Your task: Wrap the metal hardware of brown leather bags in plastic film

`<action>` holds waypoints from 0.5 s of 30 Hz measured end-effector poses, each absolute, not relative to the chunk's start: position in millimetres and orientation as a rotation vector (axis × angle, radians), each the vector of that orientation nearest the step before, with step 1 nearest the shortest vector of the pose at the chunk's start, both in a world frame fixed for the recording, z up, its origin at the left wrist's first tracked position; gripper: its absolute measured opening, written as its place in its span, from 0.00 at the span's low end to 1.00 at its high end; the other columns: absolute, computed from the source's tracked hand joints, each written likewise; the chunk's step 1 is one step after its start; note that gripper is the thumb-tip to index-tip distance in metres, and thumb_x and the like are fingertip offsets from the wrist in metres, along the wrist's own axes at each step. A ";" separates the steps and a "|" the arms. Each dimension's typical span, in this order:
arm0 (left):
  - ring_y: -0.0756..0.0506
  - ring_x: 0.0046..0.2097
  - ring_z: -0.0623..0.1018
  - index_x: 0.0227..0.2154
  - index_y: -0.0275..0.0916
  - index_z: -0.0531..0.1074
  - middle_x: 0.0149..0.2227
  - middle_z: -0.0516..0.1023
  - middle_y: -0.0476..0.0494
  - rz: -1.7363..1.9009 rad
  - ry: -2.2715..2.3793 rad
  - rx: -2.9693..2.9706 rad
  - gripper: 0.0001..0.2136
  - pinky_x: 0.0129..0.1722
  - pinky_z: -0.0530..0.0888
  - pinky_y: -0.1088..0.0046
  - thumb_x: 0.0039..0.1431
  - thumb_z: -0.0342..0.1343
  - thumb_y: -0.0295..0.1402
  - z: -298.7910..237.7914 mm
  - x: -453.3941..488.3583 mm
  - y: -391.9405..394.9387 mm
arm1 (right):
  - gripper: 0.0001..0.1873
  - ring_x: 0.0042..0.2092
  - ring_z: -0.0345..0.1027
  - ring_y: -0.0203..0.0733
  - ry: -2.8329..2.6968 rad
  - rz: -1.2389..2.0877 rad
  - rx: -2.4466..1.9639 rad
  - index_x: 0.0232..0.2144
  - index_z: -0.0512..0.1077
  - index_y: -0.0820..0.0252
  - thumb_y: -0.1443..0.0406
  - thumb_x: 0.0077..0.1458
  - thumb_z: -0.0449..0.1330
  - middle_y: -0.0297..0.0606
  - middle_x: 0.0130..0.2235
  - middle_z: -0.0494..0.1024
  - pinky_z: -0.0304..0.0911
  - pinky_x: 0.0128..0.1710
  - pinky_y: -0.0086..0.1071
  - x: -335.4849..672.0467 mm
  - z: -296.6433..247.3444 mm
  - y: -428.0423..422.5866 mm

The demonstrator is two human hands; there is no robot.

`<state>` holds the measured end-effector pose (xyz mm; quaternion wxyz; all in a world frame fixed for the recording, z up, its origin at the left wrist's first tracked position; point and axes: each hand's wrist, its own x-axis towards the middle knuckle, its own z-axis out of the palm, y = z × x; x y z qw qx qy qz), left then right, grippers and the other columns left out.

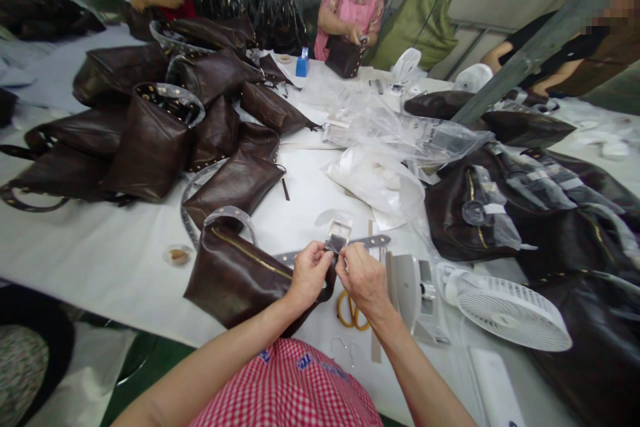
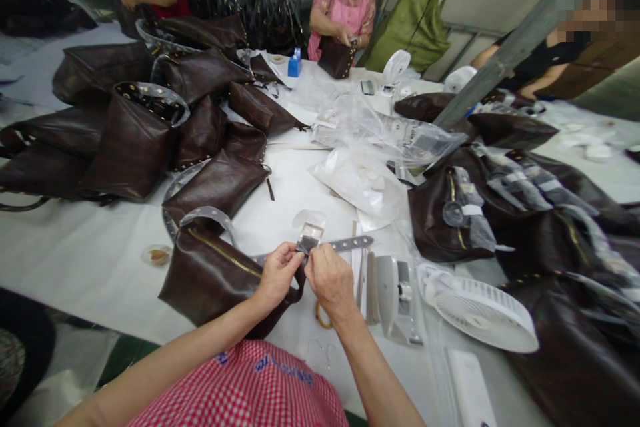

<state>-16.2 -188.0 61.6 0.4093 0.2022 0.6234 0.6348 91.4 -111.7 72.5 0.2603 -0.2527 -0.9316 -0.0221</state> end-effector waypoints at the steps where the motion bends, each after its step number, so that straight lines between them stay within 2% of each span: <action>1: 0.54 0.23 0.64 0.32 0.34 0.72 0.20 0.67 0.55 1.599 1.561 0.497 0.10 0.24 0.60 0.79 0.51 0.58 0.37 60.2 -16.1 -188.1 | 0.11 0.27 0.58 0.37 -2.524 -0.050 -0.687 0.25 0.66 0.60 0.71 0.60 0.51 0.34 0.25 0.66 0.51 0.29 0.31 92.1 71.9 -112.6; 3: 0.54 0.22 0.64 0.39 0.34 0.74 0.19 0.65 0.56 1.604 1.508 0.449 0.14 0.23 0.60 0.79 0.50 0.60 0.36 57.4 -16.3 -187.9 | 0.12 0.27 0.59 0.37 -2.538 -0.023 -0.674 0.25 0.66 0.60 0.71 0.60 0.50 0.34 0.25 0.66 0.51 0.29 0.31 93.4 71.3 -114.1; 5: 0.53 0.23 0.67 0.41 0.34 0.74 0.20 0.69 0.54 1.622 1.409 0.380 0.17 0.25 0.63 0.79 0.48 0.62 0.37 56.4 -17.0 -187.3 | 0.12 0.27 0.59 0.37 -2.564 0.054 -0.628 0.25 0.66 0.59 0.70 0.61 0.49 0.35 0.25 0.66 0.52 0.28 0.31 94.9 71.8 -114.8; 8: 0.50 0.26 0.72 0.34 0.34 0.75 0.25 0.75 0.49 1.641 1.278 0.281 0.16 0.30 0.68 0.76 0.46 0.64 0.39 58.9 -18.6 -186.2 | 0.11 0.29 0.63 0.37 -2.509 0.406 -0.664 0.27 0.66 0.59 0.68 0.62 0.49 0.36 0.27 0.69 0.57 0.30 0.30 99.4 73.7 -115.8; 10: 0.49 0.26 0.74 0.31 0.34 0.73 0.25 0.76 0.47 1.623 1.226 0.218 0.16 0.31 0.71 0.73 0.44 0.66 0.41 61.2 -19.9 -186.1 | 0.09 0.31 0.67 0.37 -2.308 0.767 -0.894 0.31 0.67 0.59 0.64 0.63 0.50 0.36 0.29 0.72 0.62 0.33 0.30 103.8 74.0 -119.2; 12: 0.48 0.27 0.75 0.30 0.35 0.72 0.27 0.77 0.46 1.613 1.177 0.155 0.16 0.32 0.72 0.72 0.43 0.67 0.41 62.3 -21.4 -186.5 | 0.10 0.35 0.72 0.40 -2.064 1.136 -1.096 0.40 0.67 0.60 0.60 0.62 0.52 0.39 0.34 0.76 0.67 0.37 0.32 107.7 72.1 -127.3; 13: 0.49 0.28 0.75 0.30 0.35 0.72 0.27 0.78 0.46 1.621 1.158 0.129 0.17 0.32 0.71 0.73 0.42 0.68 0.41 62.4 -22.3 -187.0 | 0.15 0.39 0.74 0.41 -1.984 1.302 -1.123 0.47 0.65 0.60 0.58 0.62 0.53 0.41 0.39 0.78 0.69 0.40 0.35 108.6 70.3 -133.3; 15: 0.50 0.28 0.74 0.29 0.35 0.73 0.28 0.77 0.47 1.648 1.149 0.101 0.17 0.32 0.70 0.76 0.40 0.70 0.39 62.5 -24.5 -188.4 | 0.29 0.50 0.72 0.44 -1.942 1.553 -1.047 0.60 0.54 0.59 0.57 0.61 0.54 0.46 0.50 0.76 0.68 0.50 0.40 107.4 65.1 -147.8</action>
